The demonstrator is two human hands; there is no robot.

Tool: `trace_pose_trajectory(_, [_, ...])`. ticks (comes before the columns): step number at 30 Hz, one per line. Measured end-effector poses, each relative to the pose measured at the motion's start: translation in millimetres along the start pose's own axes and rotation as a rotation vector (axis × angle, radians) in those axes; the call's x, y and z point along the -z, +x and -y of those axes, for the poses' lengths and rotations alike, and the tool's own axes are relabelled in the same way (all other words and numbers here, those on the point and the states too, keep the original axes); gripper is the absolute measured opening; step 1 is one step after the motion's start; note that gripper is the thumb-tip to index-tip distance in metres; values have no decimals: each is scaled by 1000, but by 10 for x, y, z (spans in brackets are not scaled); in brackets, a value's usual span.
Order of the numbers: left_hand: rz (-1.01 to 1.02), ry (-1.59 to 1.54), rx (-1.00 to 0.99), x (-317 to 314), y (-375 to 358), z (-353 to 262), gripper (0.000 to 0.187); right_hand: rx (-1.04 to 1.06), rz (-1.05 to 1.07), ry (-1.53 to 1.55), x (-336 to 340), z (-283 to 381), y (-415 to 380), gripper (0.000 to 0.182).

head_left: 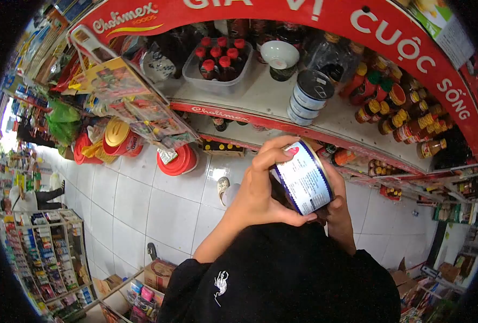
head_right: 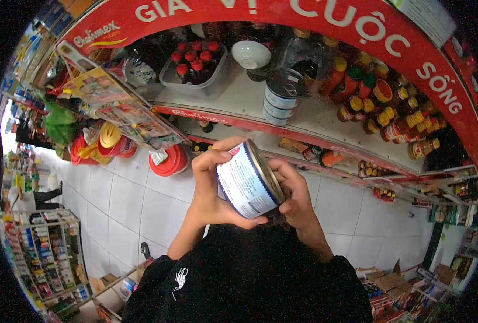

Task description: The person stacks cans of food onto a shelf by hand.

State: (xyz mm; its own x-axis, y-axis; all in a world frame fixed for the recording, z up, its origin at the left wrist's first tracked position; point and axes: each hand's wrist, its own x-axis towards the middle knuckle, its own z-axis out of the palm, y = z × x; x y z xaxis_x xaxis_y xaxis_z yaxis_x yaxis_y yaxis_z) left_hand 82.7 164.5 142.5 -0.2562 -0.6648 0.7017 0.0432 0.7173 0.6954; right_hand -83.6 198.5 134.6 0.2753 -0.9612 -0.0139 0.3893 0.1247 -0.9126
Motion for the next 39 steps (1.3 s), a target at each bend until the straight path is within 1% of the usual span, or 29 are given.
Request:
trace_pose_trajectory(1, [-40,-83,60,22,-34,-17,105,25,6,-25,-21,8,23,105])
trace_pose_trajectory(2, [-78,-167,117,40,-93,-38,101,-15,75,19,83,-42,32,105])
trace_pose_trajectory(3, [-123,-254,165,58,-119,-31,97,-6,84,-34,58,52,93,110])
trace_pose_trajectory(5, [-69,-370,226,59,-167,-23,93,94,63,-130,113,4,103,118])
trace_pose_trajectory(7, [-63,-462,237,-41,-168,32,93,121,74,-150,178,27,141,122])
trace_pose_trajectory(8, [-69,-564,204,-105,-135,84,93,102,63,-119,229,31,140,122])
trace_pose_trajectory(9, [-62,-542,182,-165,-108,163,96,176,65,-175,222,71,165,120])
trace_pose_trajectory(11, [-38,-495,161,-236,-87,298,101,169,-6,-371,282,161,137,116])
trace_pose_trajectory(12, [51,-614,414,-231,-91,293,111,223,-40,-400,354,138,124,106])
trace_pose_trajectory(14, [39,-451,331,-174,-3,558,114,295,-162,-574,427,197,159,101])
trace_pose_trajectory(16, [-22,-81,266,-172,57,1083,125,388,-276,-744,505,287,232,92])
trace_pose_trajectory(17, [-100,102,315,-207,99,1198,124,389,-331,-650,465,331,260,89])
trace_pose_trajectory(19, [-156,202,368,-318,185,1497,117,386,-370,-586,571,394,331,87])
trace_pose_trajectory(20, [-175,191,390,-400,199,1598,113,373,-389,-597,601,434,349,83])
trace_pose_trajectory(22, [-206,172,427,-499,272,1730,106,356,-404,-682,634,504,428,80])
trace_pose_trajectory(23, [-198,216,408,-531,270,1814,103,356,-408,-721,648,539,497,78])
trace_pose_trajectory(24, [-192,263,384,-569,248,1888,101,379,-400,-777,670,561,569,71])
trace_pose_trajectory(25, [-183,314,364,-556,255,1887,98,383,-363,-849,675,619,656,70])
trace_pose_trajectory(26, [-166,292,422,-523,245,1895,96,381,-331,-918,691,676,739,68])
trace_pose_trajectory(29, [-130,265,405,-460,224,1930,97,376,-300,-1056,669,746,974,66])
trace_pose_trajectory(32, [-10,205,480,-340,191,1887,98,321,-277,-1159,645,796,1155,63])
trace_pose_trajectory(35, [34,136,398,-279,163,1941,100,322,-231,-1237,533,795,1279,58])
trace_pose_trajectory(36, [50,116,417,-265,164,1924,100,329,-240,-1229,570,731,1305,54])
trace_pose_trajectory(39, [67,102,450,-269,178,1901,103,306,-192,-1144,638,645,1354,53])
